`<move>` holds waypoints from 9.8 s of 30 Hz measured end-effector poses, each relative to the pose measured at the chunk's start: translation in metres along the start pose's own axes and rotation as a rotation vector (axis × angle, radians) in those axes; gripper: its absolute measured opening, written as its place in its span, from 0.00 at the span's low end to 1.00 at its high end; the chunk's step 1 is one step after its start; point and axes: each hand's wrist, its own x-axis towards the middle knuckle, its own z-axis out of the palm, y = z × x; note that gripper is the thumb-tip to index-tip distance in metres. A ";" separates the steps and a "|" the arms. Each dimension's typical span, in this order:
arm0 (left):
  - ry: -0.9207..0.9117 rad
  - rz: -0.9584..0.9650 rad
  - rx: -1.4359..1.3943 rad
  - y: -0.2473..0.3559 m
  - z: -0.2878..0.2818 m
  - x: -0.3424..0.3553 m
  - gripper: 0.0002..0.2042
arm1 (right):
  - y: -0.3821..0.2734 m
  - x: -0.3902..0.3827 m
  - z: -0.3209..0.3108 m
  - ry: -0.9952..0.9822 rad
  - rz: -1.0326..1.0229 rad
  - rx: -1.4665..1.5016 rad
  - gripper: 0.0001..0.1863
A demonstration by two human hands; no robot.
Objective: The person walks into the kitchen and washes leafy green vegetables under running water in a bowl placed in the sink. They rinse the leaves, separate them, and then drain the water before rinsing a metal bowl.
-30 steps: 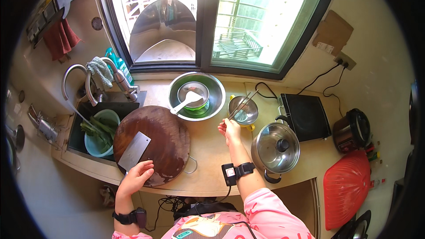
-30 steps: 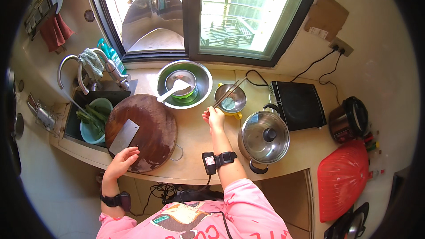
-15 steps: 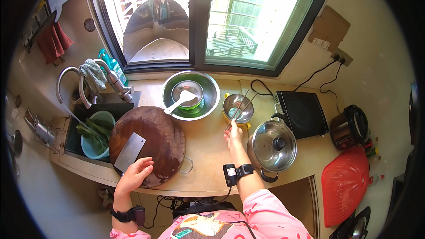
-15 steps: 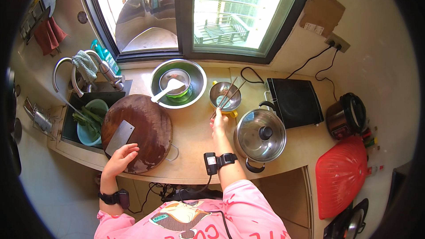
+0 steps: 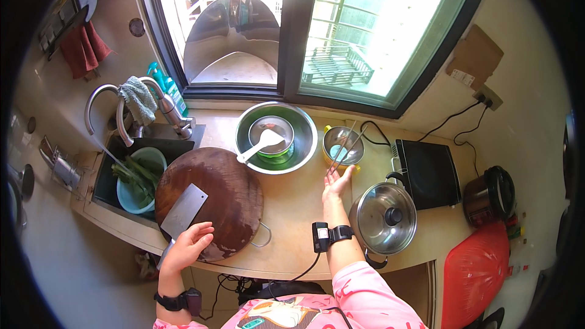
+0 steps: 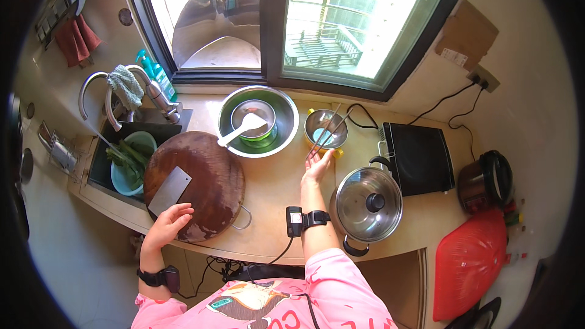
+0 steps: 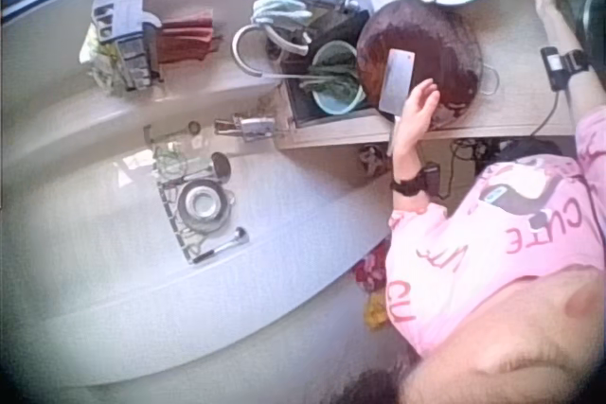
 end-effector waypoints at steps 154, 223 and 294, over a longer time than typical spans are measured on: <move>0.313 -0.162 -0.645 -0.161 -0.371 -0.016 0.15 | 0.249 -0.394 0.238 -1.081 -0.336 -0.915 0.11; 0.007 -0.366 -0.691 -0.189 -0.471 0.007 0.15 | 0.371 -0.354 0.349 -0.487 -0.091 -0.578 0.17; -0.290 -0.205 -0.437 -0.115 -0.293 0.070 0.23 | 0.198 -0.328 0.050 0.274 0.061 -1.681 0.43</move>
